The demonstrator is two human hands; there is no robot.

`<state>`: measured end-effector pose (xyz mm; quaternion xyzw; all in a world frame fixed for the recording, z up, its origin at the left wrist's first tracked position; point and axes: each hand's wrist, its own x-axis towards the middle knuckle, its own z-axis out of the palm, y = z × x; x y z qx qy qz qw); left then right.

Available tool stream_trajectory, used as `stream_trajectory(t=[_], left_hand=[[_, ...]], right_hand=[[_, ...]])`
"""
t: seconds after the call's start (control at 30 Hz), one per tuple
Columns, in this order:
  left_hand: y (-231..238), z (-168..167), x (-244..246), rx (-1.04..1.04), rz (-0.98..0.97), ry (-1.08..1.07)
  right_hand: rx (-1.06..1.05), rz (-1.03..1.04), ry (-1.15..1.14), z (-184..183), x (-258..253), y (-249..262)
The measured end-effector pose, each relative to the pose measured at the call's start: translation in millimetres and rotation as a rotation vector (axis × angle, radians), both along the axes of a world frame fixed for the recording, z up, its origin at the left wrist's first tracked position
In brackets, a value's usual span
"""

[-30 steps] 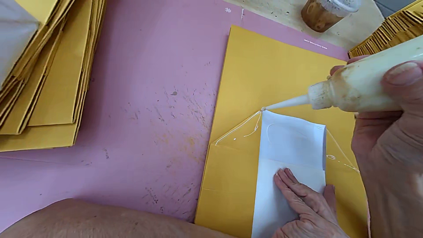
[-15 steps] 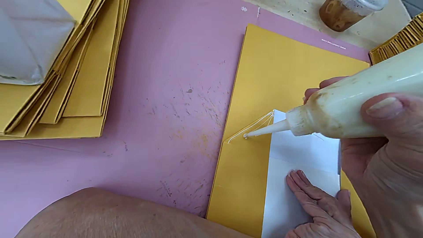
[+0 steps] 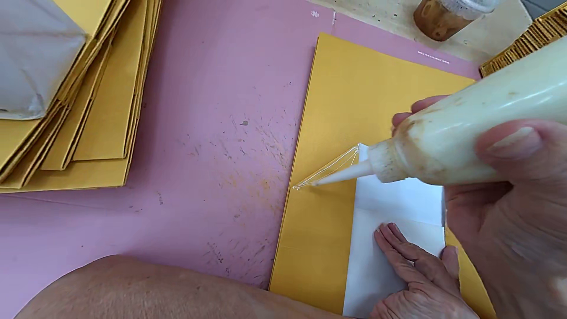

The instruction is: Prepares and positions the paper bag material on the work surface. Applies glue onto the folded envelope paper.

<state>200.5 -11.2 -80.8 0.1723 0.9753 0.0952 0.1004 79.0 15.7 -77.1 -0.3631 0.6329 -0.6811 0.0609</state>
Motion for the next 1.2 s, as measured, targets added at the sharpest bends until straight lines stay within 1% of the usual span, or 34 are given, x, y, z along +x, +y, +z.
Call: stream_trajectory(t=[0.03,0.1,0.13,0.2,0.23,0.3,0.33,0.4,0.47,0.57,0.63,0.73,0.83,0.9,0.97,1.03,1.13,1.2], left_hand=[[9,-7,2,-0.069,0.050,0.085],[23,-16,5,-0.227,0.107,0.181],[24,-16,5,-0.301,0.097,0.203],[23,-14,5,-0.358,0.075,0.223],[22,-14,6,-0.342,0.080,0.234],[21,-10,6,-0.335,0.051,0.180],[21,-11,6,-0.340,0.047,0.198],[23,-17,7,-0.295,0.093,0.260],[23,-19,6,-0.322,0.112,0.300],[23,-16,5,-0.349,0.074,0.249],[22,-19,7,-0.365,0.079,0.312],[22,-28,10,-0.345,0.148,0.448],[20,-33,12,-0.288,0.136,0.470],[20,-36,13,-0.277,0.124,0.463],[20,-39,13,-0.290,0.113,0.480],[20,-41,12,-0.310,0.122,0.501],[20,-44,12,-0.329,0.130,0.527],[19,-46,12,-0.353,0.129,0.545]], right_hand=[[0.011,-0.026,0.015,-1,-3,4],[0.022,-0.058,0.051,-2,-5,8],[0.029,-0.059,0.058,-2,-3,6],[0.032,-0.044,0.055,0,5,-1],[0.021,-0.041,0.062,0,9,-7],[-0.013,-0.041,0.096,0,15,-15],[-0.011,-0.041,0.110,1,15,-16],[0.011,-0.027,0.123,2,9,-10],[0.043,-0.038,0.145,3,0,1],[0.061,-0.129,0.197,3,-7,13],[0.050,-0.150,0.235,3,-4,14],[0.044,-0.101,0.274,4,2,13],[0.010,-0.085,0.245,12,0,34],[-0.041,-0.184,0.269,20,-4,57],[-0.037,-0.350,0.353,24,-8,84],[-0.017,-0.465,0.406,20,-13,112],[0.043,-0.551,0.435,9,-15,139],[0.034,-0.566,0.383,1,-11,145]])
